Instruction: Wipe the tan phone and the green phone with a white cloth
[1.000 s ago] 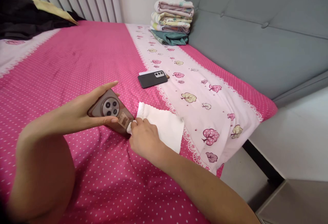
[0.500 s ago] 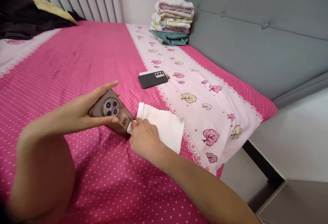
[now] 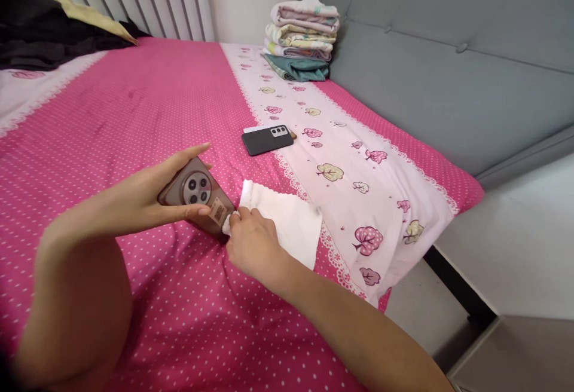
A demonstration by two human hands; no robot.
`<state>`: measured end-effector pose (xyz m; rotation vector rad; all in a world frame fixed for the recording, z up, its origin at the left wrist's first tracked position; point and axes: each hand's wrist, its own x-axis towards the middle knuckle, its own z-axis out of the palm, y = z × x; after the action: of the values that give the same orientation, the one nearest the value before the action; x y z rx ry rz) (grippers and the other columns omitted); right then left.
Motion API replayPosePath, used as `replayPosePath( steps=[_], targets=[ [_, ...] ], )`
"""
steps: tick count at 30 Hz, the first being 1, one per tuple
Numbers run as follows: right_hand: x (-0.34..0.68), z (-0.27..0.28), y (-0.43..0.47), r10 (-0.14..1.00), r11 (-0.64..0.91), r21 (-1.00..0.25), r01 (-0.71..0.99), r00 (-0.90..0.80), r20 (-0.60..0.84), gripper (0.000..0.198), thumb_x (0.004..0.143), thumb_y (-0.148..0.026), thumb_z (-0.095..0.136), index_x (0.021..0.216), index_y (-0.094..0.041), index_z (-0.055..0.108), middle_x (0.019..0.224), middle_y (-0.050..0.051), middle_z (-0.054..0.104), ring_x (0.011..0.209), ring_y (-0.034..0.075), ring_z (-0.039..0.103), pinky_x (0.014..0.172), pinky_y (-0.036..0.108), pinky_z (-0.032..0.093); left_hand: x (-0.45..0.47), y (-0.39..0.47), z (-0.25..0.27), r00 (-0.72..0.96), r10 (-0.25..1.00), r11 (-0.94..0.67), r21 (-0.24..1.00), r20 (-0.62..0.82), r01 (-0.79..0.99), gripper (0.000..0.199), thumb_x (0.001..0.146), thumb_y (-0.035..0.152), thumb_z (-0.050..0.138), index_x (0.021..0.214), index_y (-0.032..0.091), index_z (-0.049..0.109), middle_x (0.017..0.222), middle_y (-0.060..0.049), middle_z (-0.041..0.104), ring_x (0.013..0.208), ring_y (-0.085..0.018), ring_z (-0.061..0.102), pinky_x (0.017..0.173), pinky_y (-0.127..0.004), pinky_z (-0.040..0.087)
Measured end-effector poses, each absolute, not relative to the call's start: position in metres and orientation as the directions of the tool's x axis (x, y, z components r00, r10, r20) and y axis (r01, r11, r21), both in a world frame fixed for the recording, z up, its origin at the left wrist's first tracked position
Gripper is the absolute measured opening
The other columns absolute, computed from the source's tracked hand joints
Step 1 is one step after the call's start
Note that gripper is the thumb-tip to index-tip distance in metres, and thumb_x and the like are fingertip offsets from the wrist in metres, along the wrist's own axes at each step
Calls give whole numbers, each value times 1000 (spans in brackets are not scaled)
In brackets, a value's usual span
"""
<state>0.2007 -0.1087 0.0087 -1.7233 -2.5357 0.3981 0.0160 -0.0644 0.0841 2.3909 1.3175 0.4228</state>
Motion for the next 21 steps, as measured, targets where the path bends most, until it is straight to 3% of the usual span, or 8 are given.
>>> replayPosePath(
  steps=[6,13,21],
  targets=[
    [199,10,-109,919,341,-247,907,-377,-117,35,90,-24,47,121,-15,59,126,12,60,110,27,56,81,39,51,19,-65,83,529,841,-517,464,116,720,94,81,61,60,154,16,23,151,-16,42,133,-35,47,110,-43,40],
    [199,10,-109,922,341,-291,894,-379,-82,35,88,-21,45,120,-17,60,124,10,62,108,27,57,79,40,51,22,-66,85,546,826,-535,497,140,683,93,81,55,64,155,25,17,152,-12,41,134,-35,46,108,-42,43],
    [200,8,-108,953,286,-469,836,-300,48,34,88,-17,43,117,-17,61,124,8,64,109,24,59,86,38,51,21,-66,84,541,831,-522,513,127,681,96,81,59,62,156,20,16,149,-14,44,132,-34,48,108,-40,42]
  ],
)
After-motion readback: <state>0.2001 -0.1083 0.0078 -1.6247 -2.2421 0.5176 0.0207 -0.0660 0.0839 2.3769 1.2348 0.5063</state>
